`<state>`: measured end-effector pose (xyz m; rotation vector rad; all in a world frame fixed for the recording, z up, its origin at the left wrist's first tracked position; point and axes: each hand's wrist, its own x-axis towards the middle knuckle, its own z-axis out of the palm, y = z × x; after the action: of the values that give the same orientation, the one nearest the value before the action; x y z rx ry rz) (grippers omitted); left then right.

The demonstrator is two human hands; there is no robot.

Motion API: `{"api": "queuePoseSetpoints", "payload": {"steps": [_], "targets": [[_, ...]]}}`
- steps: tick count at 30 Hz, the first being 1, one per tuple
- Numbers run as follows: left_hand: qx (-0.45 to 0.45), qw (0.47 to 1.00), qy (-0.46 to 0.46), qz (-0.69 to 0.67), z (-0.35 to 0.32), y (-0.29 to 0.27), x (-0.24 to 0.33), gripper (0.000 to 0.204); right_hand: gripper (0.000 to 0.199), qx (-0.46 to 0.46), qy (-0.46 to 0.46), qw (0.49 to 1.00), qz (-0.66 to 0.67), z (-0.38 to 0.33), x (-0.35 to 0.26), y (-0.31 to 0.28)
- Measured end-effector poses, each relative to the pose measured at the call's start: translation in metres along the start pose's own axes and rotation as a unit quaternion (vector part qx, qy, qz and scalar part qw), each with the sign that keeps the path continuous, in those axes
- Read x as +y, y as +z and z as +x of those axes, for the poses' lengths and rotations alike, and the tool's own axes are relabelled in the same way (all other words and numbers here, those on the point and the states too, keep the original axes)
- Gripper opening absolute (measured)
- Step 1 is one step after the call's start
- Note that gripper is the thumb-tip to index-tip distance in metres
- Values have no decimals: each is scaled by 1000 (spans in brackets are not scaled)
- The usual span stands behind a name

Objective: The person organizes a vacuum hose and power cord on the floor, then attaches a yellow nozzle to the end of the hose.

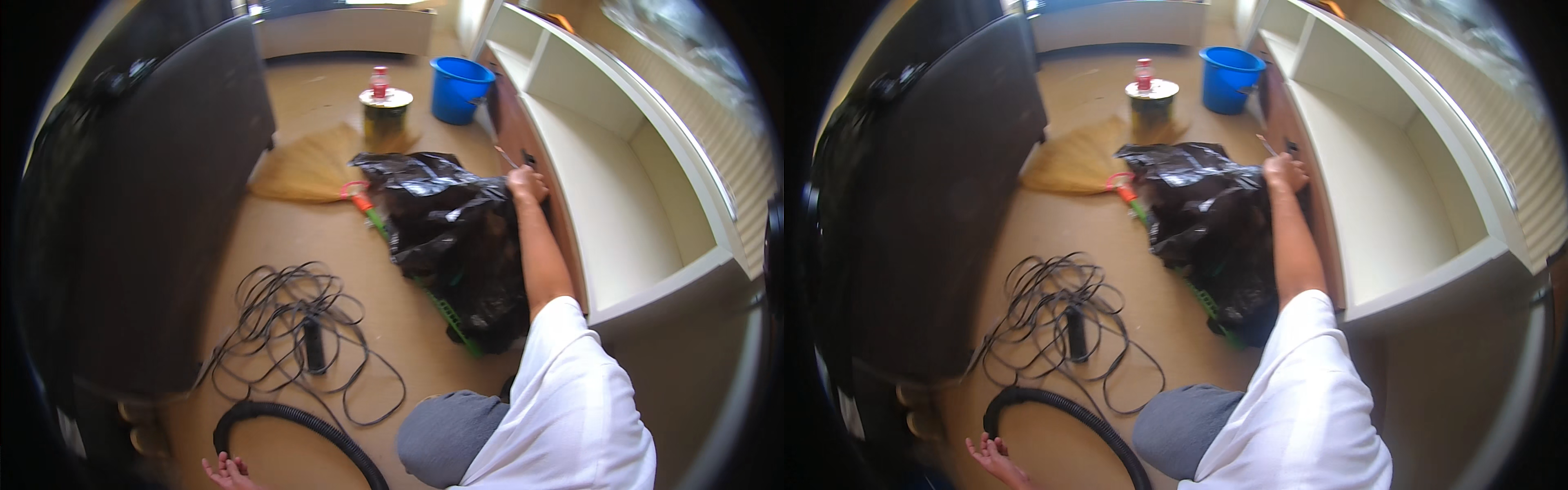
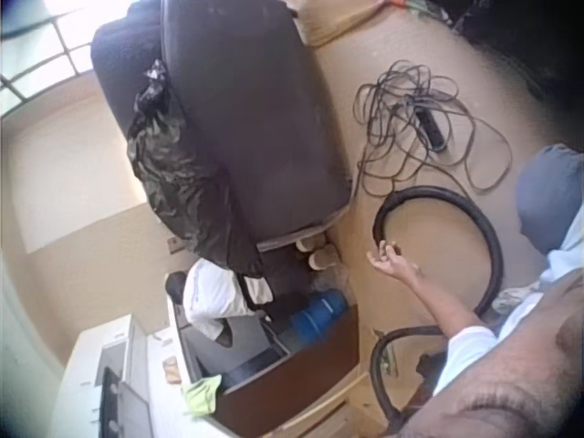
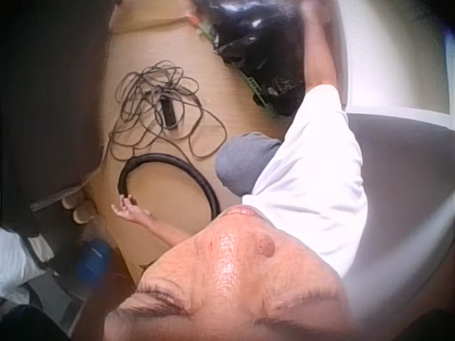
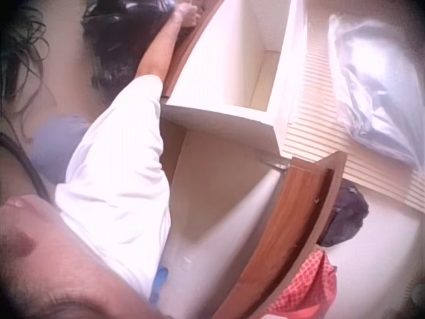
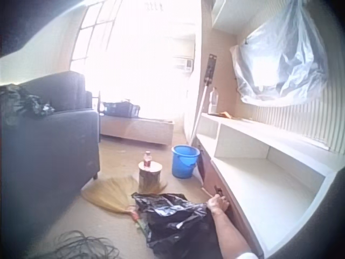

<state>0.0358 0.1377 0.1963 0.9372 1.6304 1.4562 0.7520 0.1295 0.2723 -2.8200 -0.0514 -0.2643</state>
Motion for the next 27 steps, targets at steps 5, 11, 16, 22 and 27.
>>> {"api": "queuePoseSetpoints", "payload": {"steps": [5,11,16,22,27], "targets": [[91,995,31,-11,18,-67,-12,61,38,3,-10,1000,0,2,18,5],[-20,997,44,58,54,-10,0,67,35,37,-22,999,4,-22,-24,4],[-124,985,26,117,66,78,46,52,32,15,37,994,102,-48,-77,16],[-131,977,-15,165,61,29,31,54,29,60,43,981,180,-64,-113,12],[-125,979,-32,156,20,-64,5,69,28,142,-25,953,268,-31,-97,-25]]}}
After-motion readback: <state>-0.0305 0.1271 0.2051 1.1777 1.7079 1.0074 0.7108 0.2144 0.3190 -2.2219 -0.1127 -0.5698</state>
